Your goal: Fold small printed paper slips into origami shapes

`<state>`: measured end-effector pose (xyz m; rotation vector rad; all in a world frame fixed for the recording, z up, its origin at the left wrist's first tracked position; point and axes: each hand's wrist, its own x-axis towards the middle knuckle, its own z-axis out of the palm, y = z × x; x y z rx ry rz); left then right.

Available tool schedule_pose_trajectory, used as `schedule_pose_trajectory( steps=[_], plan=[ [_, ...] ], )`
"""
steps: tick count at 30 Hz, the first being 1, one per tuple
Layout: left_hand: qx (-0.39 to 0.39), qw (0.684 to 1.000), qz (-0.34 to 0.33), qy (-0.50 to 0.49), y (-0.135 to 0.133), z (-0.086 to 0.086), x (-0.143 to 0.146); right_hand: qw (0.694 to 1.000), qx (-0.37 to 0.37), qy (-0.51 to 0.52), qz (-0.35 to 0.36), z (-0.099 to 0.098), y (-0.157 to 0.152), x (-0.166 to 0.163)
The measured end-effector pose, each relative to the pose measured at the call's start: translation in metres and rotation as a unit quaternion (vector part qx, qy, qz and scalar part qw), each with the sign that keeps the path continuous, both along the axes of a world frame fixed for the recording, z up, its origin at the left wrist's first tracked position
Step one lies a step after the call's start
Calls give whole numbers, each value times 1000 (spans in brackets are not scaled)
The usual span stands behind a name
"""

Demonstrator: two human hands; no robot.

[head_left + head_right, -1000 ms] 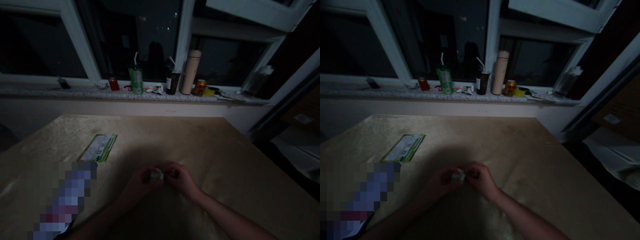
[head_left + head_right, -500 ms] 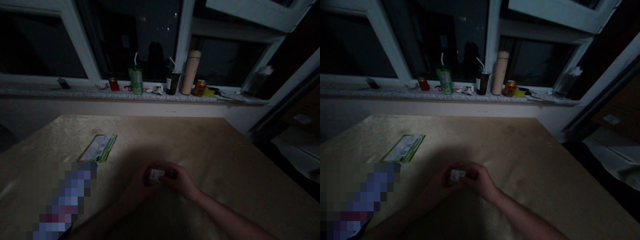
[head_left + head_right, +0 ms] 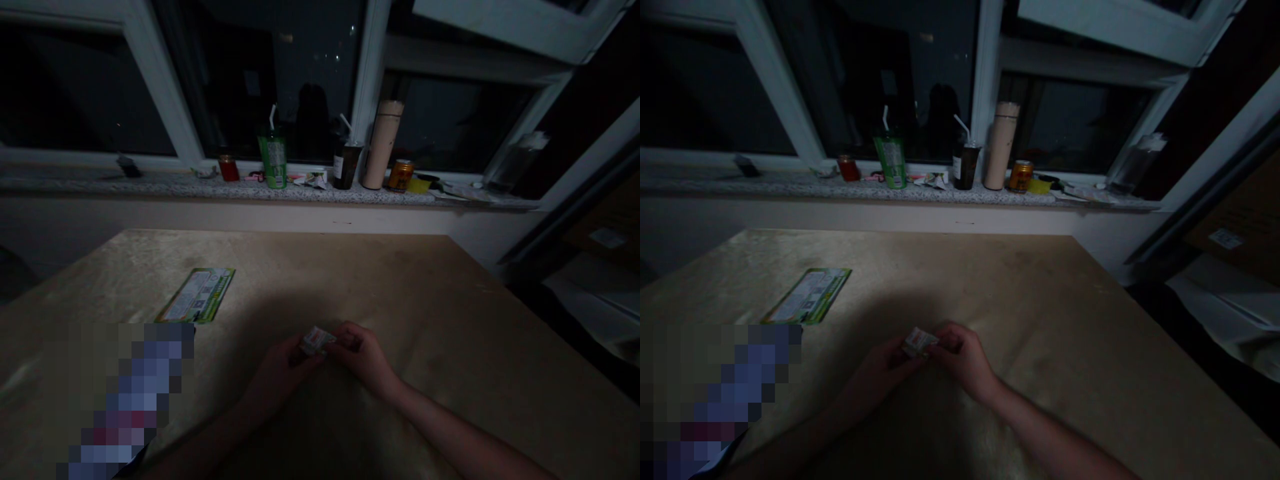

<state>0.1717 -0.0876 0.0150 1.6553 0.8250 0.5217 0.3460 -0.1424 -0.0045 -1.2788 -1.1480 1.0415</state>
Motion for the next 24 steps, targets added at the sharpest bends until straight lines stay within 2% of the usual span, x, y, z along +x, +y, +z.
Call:
schedule_pose_trajectory(
  steps=[6,12,24],
  plan=[
    [-14,1000,-14,-9,1,0,-1,1000,-13,22,10,0,1,1],
    [-15,999,-37,24,1,3,-1,996,-32,55,67,2,1,2],
    [-17,995,-84,58,-3,0,-1,989,-35,25,142,4,-1,2]
  ],
)
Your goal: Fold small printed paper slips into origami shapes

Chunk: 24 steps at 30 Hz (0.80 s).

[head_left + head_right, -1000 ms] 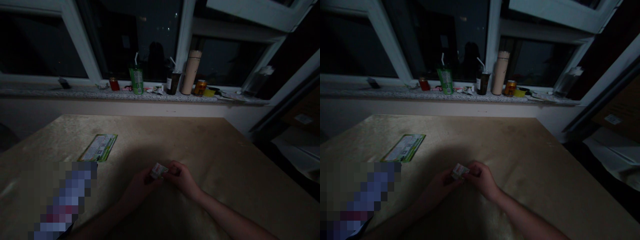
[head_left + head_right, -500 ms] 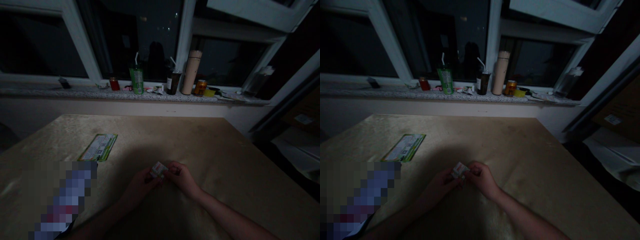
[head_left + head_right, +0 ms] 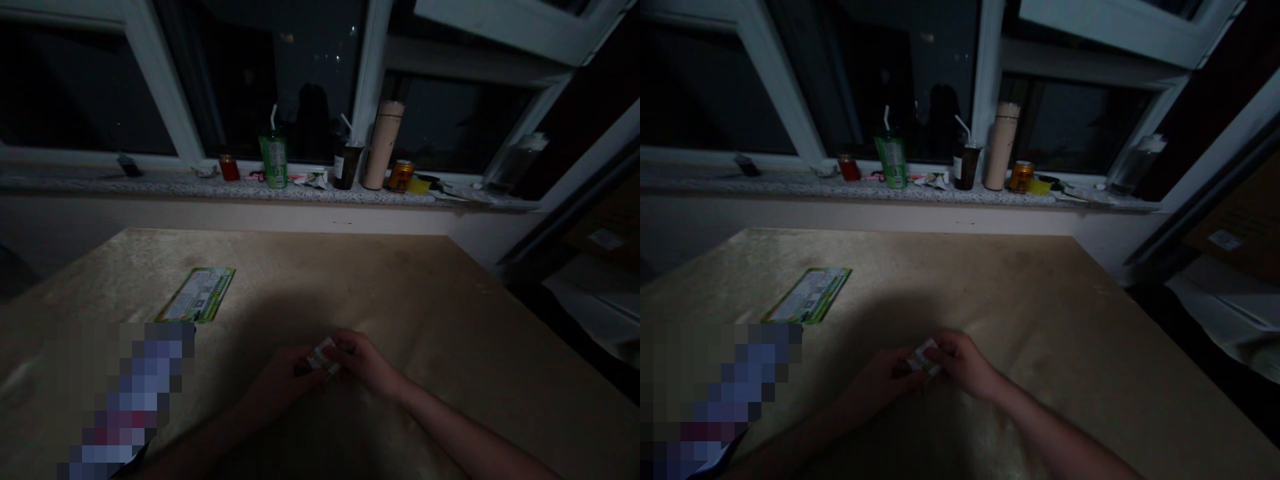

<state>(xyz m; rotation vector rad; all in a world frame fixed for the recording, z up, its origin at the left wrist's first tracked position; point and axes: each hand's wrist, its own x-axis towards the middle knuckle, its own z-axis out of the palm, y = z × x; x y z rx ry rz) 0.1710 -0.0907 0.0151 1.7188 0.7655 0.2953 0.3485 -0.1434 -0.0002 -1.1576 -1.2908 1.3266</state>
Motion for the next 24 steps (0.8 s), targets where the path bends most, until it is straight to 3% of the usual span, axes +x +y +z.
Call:
schedule_pose_trajectory(
  steps=[4,10,24],
  plan=[
    [-7,1000,-21,8,2,2,-1,1000,-3,-10,12,1,0,3],
    [-9,999,-38,21,4,0,-2,996,39,-78,-30,1,1,1],
    [4,1000,-19,7,3,4,-1,981,100,-153,-66,-2,2,-1]
  ],
)
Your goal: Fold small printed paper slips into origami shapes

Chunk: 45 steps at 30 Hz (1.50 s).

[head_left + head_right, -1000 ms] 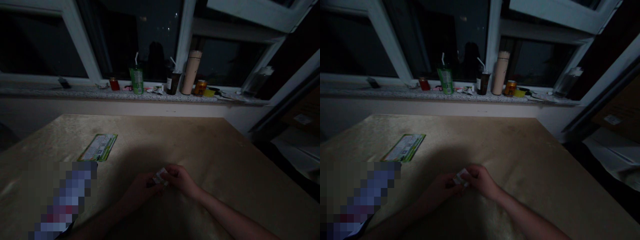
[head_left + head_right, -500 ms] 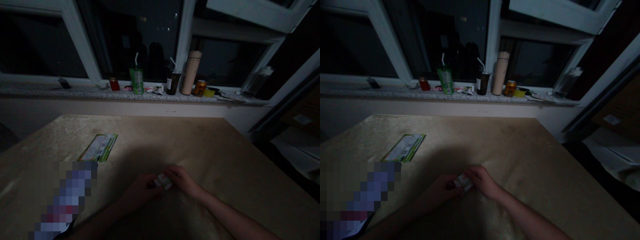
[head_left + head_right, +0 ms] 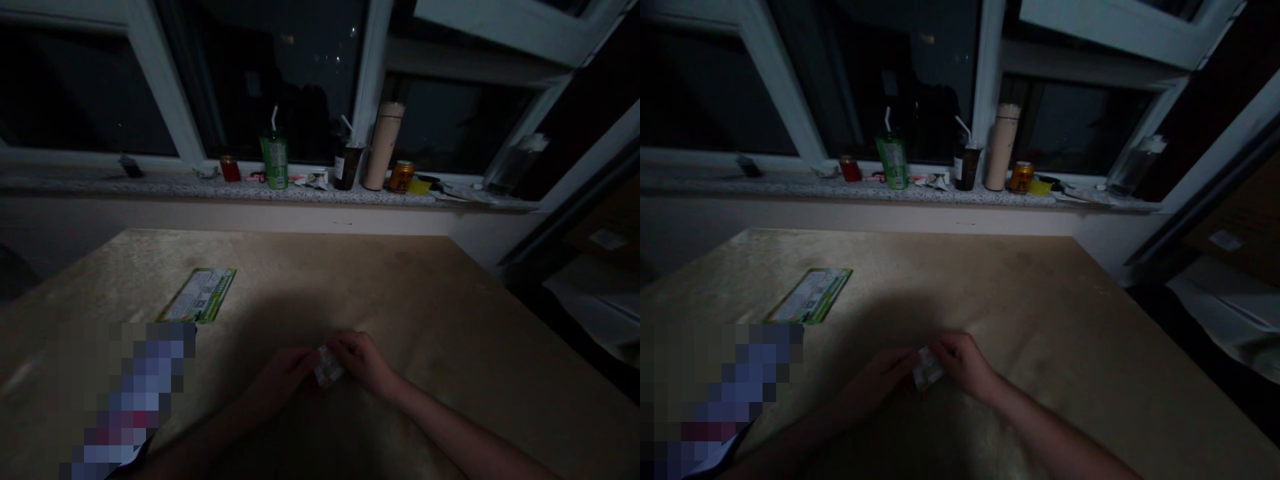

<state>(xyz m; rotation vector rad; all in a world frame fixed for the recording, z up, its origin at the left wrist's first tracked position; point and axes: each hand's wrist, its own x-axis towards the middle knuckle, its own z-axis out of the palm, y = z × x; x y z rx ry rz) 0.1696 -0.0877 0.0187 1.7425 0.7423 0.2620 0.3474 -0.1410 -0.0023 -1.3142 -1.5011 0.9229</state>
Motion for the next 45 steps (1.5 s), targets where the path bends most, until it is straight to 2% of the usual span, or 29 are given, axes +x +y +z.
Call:
schedule_pose_trajectory(
  steps=[9,15,20,24,29,33,39,45],
  plan=[
    [47,999,7,-1,-2,-4,0,998,-47,25,46,3,3,0],
    [50,999,1,4,-4,-2,1,999,-9,-46,-1,-1,1,-3],
    [52,999,-13,9,-2,-1,1,999,8,-52,-7,-2,0,-5],
    [58,998,-3,17,-2,-1,1,1000,3,-5,4,-3,2,-3],
    [59,998,28,21,0,0,1,992,-75,95,22,-3,4,-1],
    [44,998,36,16,2,-2,0,982,-124,135,47,-1,4,-1],
    [11,1000,10,17,4,-8,-2,990,-86,111,27,4,2,0],
    [-15,999,-33,32,5,-4,-2,992,-68,94,42,1,1,-1]
  ],
)
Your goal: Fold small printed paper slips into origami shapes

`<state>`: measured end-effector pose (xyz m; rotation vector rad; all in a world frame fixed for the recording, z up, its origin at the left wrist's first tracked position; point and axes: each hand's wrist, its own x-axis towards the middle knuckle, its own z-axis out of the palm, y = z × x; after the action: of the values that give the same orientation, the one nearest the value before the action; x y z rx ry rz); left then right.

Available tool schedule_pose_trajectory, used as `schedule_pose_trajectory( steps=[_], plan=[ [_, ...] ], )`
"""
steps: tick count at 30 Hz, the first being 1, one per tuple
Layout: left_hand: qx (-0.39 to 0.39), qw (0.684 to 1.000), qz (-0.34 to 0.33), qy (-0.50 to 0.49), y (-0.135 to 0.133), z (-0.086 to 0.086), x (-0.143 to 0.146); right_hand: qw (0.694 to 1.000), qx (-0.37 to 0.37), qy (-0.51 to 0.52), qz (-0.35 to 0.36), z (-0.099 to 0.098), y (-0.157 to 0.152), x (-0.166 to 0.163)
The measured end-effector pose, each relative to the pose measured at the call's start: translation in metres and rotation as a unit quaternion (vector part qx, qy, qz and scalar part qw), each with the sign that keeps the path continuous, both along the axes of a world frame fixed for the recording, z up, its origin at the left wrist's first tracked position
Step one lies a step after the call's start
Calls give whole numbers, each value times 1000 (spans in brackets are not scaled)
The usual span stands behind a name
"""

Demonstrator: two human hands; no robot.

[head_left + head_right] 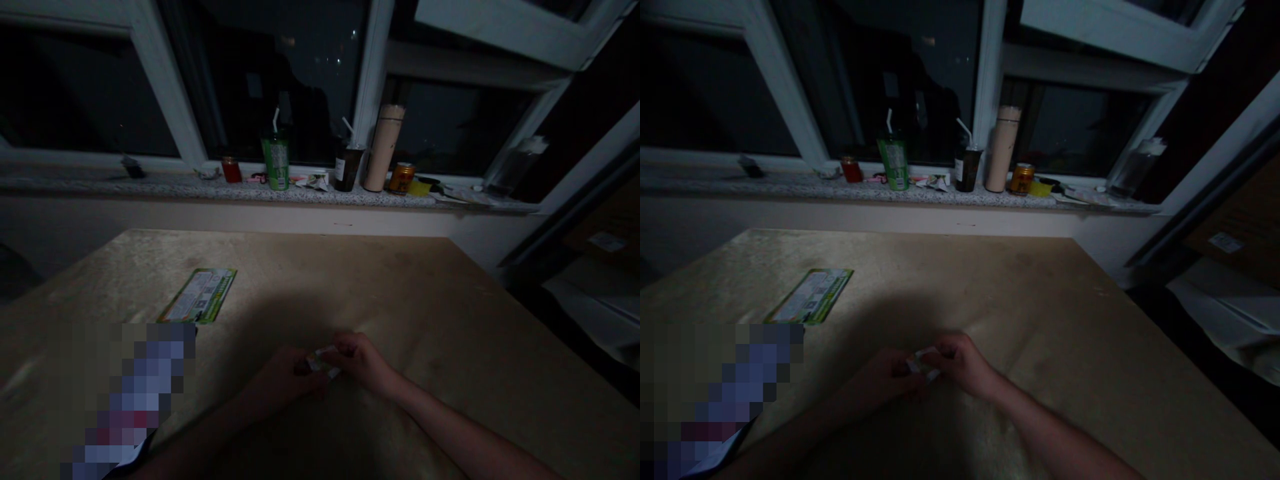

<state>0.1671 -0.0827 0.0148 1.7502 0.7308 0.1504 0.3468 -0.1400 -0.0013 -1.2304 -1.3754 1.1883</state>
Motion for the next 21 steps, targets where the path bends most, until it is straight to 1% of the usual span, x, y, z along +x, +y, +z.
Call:
schedule_pose_trajectory(
  steps=[4,11,14,18,21],
  plan=[
    [4,1000,15,-8,-1,-1,0,1000,-3,-5,-15,0,0,-1],
    [-7,999,16,-29,-3,-2,2,998,42,-29,-36,6,-2,-4],
    [-8,999,19,-29,-3,-2,2,999,31,-19,-37,4,-1,-4],
    [-5,999,30,-34,-4,-3,2,999,-5,28,-40,2,0,-2],
    [-6,998,43,-46,-2,0,3,998,-21,56,-17,2,1,0]
  ],
)
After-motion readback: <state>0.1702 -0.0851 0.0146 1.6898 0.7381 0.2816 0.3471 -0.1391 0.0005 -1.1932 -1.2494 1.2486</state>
